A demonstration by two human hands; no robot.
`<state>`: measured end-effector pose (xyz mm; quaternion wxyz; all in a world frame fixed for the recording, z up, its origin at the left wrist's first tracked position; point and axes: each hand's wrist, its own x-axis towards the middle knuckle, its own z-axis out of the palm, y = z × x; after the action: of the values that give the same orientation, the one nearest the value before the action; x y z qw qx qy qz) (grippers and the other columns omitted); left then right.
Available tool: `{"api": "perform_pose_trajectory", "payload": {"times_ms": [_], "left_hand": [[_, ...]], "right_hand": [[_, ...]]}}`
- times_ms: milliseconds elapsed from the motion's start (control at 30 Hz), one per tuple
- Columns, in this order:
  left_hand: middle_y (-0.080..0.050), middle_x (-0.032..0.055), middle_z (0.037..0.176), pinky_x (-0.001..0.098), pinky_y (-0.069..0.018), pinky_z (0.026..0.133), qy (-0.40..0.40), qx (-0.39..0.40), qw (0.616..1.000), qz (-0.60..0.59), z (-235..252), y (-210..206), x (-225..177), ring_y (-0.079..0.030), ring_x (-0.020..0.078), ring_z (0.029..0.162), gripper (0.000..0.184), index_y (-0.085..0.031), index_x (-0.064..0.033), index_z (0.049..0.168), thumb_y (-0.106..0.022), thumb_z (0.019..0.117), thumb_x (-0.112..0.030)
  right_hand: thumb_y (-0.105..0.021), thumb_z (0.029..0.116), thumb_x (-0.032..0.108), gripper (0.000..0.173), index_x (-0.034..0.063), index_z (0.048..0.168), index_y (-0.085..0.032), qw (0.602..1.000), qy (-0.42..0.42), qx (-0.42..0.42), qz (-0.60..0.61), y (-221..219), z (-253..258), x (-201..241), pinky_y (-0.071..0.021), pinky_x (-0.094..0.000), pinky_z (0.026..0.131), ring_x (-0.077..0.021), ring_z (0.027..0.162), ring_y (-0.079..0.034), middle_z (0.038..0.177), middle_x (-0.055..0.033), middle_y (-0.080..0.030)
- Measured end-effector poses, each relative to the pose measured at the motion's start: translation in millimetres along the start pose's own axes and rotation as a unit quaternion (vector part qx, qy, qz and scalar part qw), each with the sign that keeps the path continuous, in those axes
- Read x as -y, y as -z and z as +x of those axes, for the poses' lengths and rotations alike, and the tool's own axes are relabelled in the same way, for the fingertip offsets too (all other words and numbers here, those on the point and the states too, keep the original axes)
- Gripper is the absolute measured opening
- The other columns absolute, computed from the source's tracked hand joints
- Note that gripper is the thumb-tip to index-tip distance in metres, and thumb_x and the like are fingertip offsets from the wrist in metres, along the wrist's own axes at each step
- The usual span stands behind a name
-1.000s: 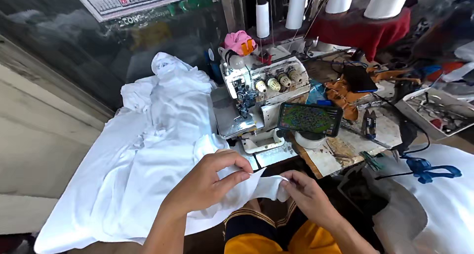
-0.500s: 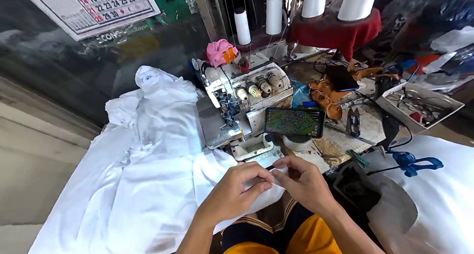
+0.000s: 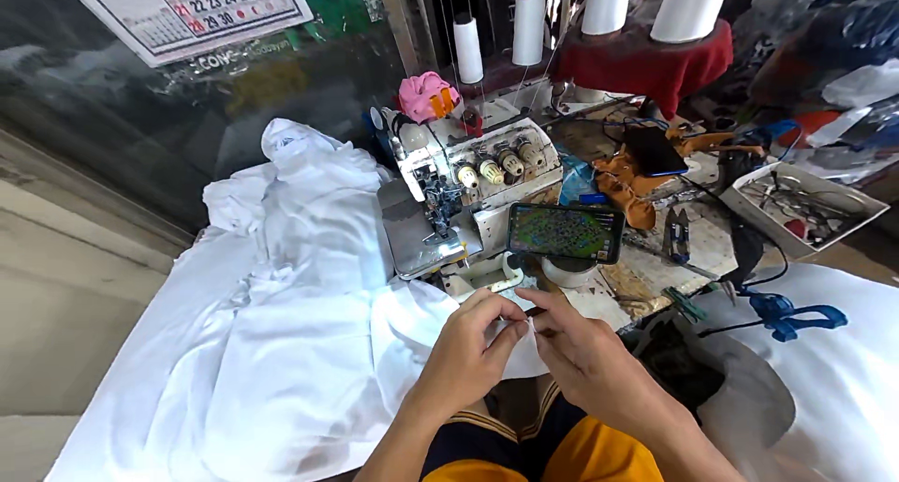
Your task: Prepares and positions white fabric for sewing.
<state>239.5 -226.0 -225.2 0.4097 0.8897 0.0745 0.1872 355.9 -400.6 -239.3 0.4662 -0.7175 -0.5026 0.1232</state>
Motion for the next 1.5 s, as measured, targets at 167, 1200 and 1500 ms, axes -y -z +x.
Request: {"api": "perform_pose_trajectory", "payload": {"times_ms": [167, 1200, 1500], "left_hand": [[-0.07, -0.0061, 0.109, 0.0298, -0.0577, 0.094, -0.008, 0.042, 0.999, -0.007, -3, 7, 4, -0.066, 0.0058, 0.106, 0.024, -0.075, -0.017, 0.108, -0.059, 0.104, -0.035], [-0.064, -0.0052, 0.08, 0.0293, -0.0548, 0.064, 0.058, -0.098, 0.989, 0.092, -17, 64, 4, -0.062, 0.0074, 0.07, 0.028, -0.066, -0.0176, 0.109, -0.045, 0.109, -0.036], [-0.067, 0.0056, 0.094, 0.046, -0.057, 0.077, 0.031, -0.174, 0.904, 0.388, 63, 94, 30, -0.066, 0.0244, 0.091, 0.017, -0.073, -0.012, 0.102, -0.062, 0.1014, -0.024]], "right_hand": [[-0.046, 0.1073, 0.026, 0.047, 0.0244, 0.154, -0.044, 0.999, 0.016, 0.017, 0.023, 0, -4, 4, -0.0558, -0.0283, 0.068, -0.0056, 0.075, -0.061, 0.095, 0.0048, -0.067], [-0.071, 0.0978, 0.029, 0.018, 0.0114, 0.099, -0.072, 0.973, -0.019, 0.0, 0.228, -21, 35, 29, -0.0598, -0.0265, 0.053, -0.0117, 0.061, -0.066, 0.084, -0.0007, -0.07], [-0.077, 0.0926, 0.025, 0.02, 0.0062, 0.089, -0.071, 0.93, -0.176, -0.074, 0.314, -56, 128, 10, -0.061, -0.0353, 0.053, -0.0195, 0.053, -0.064, 0.076, -0.0088, -0.068]]}}
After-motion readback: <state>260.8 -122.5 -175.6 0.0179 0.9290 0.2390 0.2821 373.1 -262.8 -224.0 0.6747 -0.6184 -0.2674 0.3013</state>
